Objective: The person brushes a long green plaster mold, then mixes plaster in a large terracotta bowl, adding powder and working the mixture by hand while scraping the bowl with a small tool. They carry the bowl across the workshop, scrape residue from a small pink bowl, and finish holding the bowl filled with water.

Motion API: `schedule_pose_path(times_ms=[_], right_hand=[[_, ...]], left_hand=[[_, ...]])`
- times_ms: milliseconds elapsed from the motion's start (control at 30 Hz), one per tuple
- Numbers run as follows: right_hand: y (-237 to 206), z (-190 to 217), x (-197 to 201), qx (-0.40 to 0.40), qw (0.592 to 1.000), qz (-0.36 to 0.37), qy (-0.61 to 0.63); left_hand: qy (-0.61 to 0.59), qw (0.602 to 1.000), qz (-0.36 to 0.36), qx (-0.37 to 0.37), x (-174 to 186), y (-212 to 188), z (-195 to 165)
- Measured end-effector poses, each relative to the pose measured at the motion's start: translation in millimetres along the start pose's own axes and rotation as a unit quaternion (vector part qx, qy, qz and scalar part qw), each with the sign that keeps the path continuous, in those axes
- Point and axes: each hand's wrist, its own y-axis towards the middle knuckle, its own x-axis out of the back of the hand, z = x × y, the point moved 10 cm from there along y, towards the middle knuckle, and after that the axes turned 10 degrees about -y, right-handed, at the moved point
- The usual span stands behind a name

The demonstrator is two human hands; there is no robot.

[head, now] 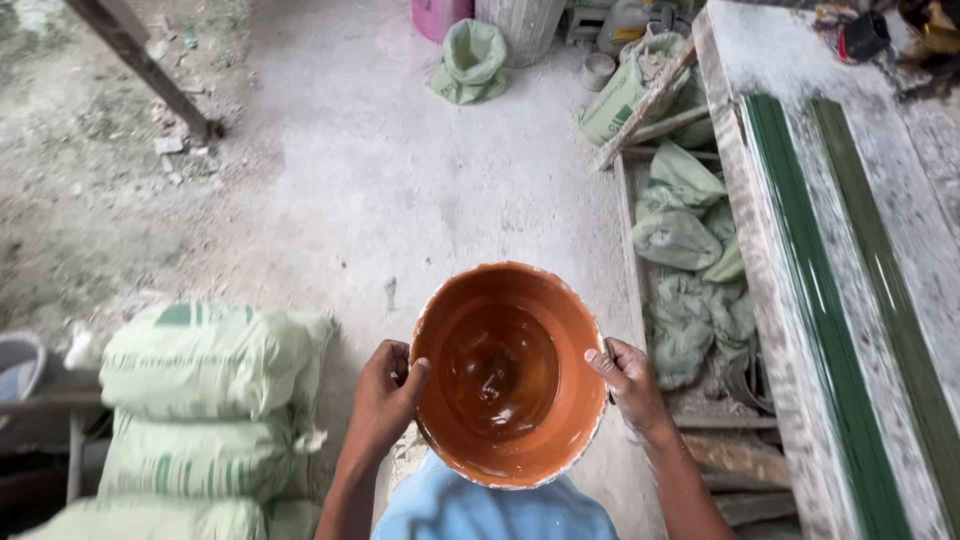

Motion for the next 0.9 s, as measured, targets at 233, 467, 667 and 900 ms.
schedule_pose_path(times_ms=[233, 467, 667, 900], right_hand=[[203, 38, -24, -0.042, 0.996, -0.058, -0.051], [376, 112, -25, -0.055, 0.991, -0.115, -0.031], [549, 144, -10, -0.033, 0.992, -0.117, -0.031], [715, 193, 16, -0.034, 0.995, -0.072, -0.067]], left_hand=[[0.080, 0.994, 0.078, -0.006, -4, 251, -53], [0.154, 0.980, 0.128, 0.002, -35, 474, -140], [0.145, 0.981, 0.129, -0.018, -68, 641, -163], [0.162, 0.982, 0.092, 0.018, -99, 785, -194]])
